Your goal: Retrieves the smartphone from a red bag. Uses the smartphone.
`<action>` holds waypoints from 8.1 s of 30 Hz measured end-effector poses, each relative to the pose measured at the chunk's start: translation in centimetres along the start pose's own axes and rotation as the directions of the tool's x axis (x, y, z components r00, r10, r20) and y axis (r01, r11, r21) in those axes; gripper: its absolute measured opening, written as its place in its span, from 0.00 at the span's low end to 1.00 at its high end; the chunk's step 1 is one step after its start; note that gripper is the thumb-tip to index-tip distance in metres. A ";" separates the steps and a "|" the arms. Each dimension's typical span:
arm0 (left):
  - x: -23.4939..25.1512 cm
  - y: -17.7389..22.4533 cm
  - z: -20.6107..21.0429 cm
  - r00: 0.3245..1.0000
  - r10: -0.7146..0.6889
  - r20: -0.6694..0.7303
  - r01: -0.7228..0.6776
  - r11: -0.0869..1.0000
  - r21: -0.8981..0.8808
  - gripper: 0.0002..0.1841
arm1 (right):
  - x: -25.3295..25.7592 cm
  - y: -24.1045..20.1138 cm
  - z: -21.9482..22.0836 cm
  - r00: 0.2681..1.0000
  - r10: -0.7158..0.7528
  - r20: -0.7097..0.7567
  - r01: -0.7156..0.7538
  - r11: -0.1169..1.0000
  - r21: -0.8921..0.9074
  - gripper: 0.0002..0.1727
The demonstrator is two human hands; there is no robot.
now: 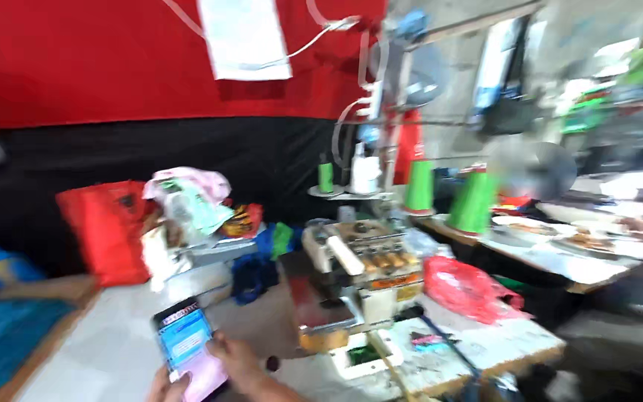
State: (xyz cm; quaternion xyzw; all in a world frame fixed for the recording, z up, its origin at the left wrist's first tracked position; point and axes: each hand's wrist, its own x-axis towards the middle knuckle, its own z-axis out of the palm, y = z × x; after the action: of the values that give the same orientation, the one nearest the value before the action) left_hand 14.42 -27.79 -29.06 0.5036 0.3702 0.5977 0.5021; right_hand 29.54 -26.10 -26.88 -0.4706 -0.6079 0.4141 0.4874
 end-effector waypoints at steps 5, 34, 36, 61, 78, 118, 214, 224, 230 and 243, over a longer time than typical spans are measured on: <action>-0.4 0.5 0.9 0.991 -0.064 -0.115 0.057 0.997 -0.061 0.24 | 0.9 0.6 -0.6 0.992 -0.001 0.122 -0.006 0.999 0.053 0.25; -0.2 0.1 0.7 1.000 -0.015 0.003 0.015 0.994 -0.112 0.28 | 1.9 1.1 -2.3 0.945 -0.003 0.327 -0.068 0.976 0.206 0.28; -0.2 0.0 0.6 1.000 -0.011 0.015 0.012 0.993 -0.122 0.28 | 2.0 1.0 -3.0 0.921 0.001 0.389 -0.077 0.981 0.180 0.31; -0.2 -0.1 0.4 1.000 0.005 0.024 -0.001 0.991 -0.134 0.28 | 1.9 0.5 -3.7 0.877 0.036 0.479 -0.146 0.970 0.194 0.40; -0.2 -0.1 0.4 1.000 -0.012 0.019 0.014 0.993 -0.118 0.29 | 2.0 0.6 -3.7 0.869 0.063 0.492 -0.169 0.970 0.175 0.42; -0.1 -0.1 0.3 0.999 -0.025 0.030 0.029 0.991 -0.133 0.30 | 2.3 0.7 -4.0 0.866 0.070 0.495 -0.182 0.966 0.182 0.44; 0.9 2.0 1.9 0.983 -0.173 0.058 0.181 0.969 -0.171 0.30 | 2.1 0.5 -3.0 0.980 0.101 0.171 -0.140 0.962 0.235 0.22; 9.1 1.0 4.9 0.918 -0.271 0.289 0.298 0.953 -0.051 0.27 | 4.4 0.9 -4.0 0.942 0.096 -0.322 -0.022 0.974 0.226 0.29; 8.8 -0.6 4.4 0.903 -0.236 0.359 0.296 0.948 -0.120 0.35 | 4.4 1.7 -3.6 0.943 0.084 -0.323 -0.001 0.968 0.251 0.28; 7.7 -1.0 4.5 0.899 -0.173 0.402 0.295 0.918 -0.265 0.40 | 3.9 1.3 -3.8 0.931 0.125 -0.342 -0.040 0.969 0.243 0.26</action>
State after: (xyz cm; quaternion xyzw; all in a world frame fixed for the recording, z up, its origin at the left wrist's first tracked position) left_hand 19.16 -20.36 -27.25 0.4703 0.2258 0.4781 0.7066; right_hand 33.19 -21.87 -26.61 -0.5027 -0.4369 0.4108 0.6227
